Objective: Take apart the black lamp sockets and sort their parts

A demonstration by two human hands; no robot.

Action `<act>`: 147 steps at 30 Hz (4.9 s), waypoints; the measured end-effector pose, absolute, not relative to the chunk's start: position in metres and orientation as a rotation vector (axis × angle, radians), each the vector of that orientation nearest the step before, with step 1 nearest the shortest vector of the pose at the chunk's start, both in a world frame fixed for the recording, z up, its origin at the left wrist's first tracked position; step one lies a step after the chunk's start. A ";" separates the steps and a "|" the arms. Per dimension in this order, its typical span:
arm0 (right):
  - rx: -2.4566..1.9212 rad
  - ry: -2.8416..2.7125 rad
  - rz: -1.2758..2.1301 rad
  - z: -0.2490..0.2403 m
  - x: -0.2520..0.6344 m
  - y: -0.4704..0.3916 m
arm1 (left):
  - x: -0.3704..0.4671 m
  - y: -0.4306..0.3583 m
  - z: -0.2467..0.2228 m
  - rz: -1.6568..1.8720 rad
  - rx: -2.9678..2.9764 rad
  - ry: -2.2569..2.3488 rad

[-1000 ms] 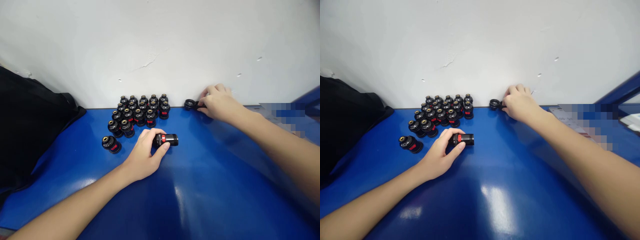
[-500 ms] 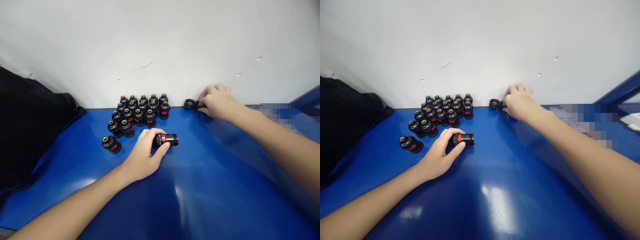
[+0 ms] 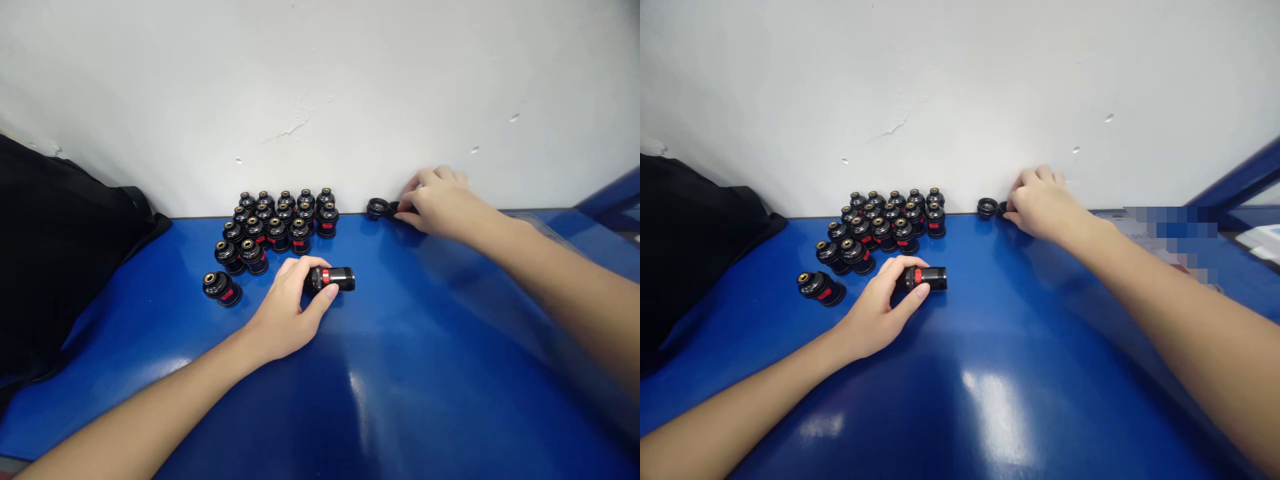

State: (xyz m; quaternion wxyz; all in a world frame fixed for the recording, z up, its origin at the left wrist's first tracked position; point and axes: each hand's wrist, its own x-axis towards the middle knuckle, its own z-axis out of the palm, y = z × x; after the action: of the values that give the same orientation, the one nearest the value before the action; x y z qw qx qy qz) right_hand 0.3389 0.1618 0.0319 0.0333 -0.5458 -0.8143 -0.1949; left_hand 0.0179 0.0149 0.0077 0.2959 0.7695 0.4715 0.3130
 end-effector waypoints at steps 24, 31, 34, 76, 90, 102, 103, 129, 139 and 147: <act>-1.061 -1.847 1.261 0.015 0.235 0.020 | 0.016 0.013 0.003 0.863 1.960 1.157; -0.891 -1.953 0.984 0.006 0.243 0.015 | 0.018 0.014 0.004 0.847 1.839 1.213; -0.909 -1.869 1.102 0.006 0.242 0.014 | 0.019 0.012 0.005 0.862 1.915 1.209; -0.927 -1.826 1.072 0.004 0.245 0.016 | 0.021 0.014 0.009 0.873 1.929 1.196; -0.987 -2.031 0.612 0.003 0.253 0.019 | 0.022 0.014 0.009 0.984 1.920 1.144; -1.157 -1.900 0.735 -0.005 0.262 0.029 | 0.025 0.014 0.008 1.094 1.867 1.049; -1.172 -1.895 0.730 -0.007 0.262 0.030 | 0.025 0.014 0.008 1.091 1.867 1.056; -1.344 -2.396 -0.529 0.023 0.321 0.048 | 0.024 0.017 0.007 1.105 1.836 1.116; -1.555 -2.389 -0.714 0.019 0.341 0.054 | 0.023 0.017 0.003 1.056 1.879 1.170; -1.465 -2.352 -0.725 0.012 0.343 0.057 | 0.020 0.020 0.000 1.034 2.026 1.189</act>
State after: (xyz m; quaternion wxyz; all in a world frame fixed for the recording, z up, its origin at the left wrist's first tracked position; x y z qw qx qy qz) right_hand 0.3435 0.0574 0.0123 0.1385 -0.5065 -0.8133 -0.2507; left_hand 0.0198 0.0204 0.0001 0.2836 0.7570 0.4442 0.3862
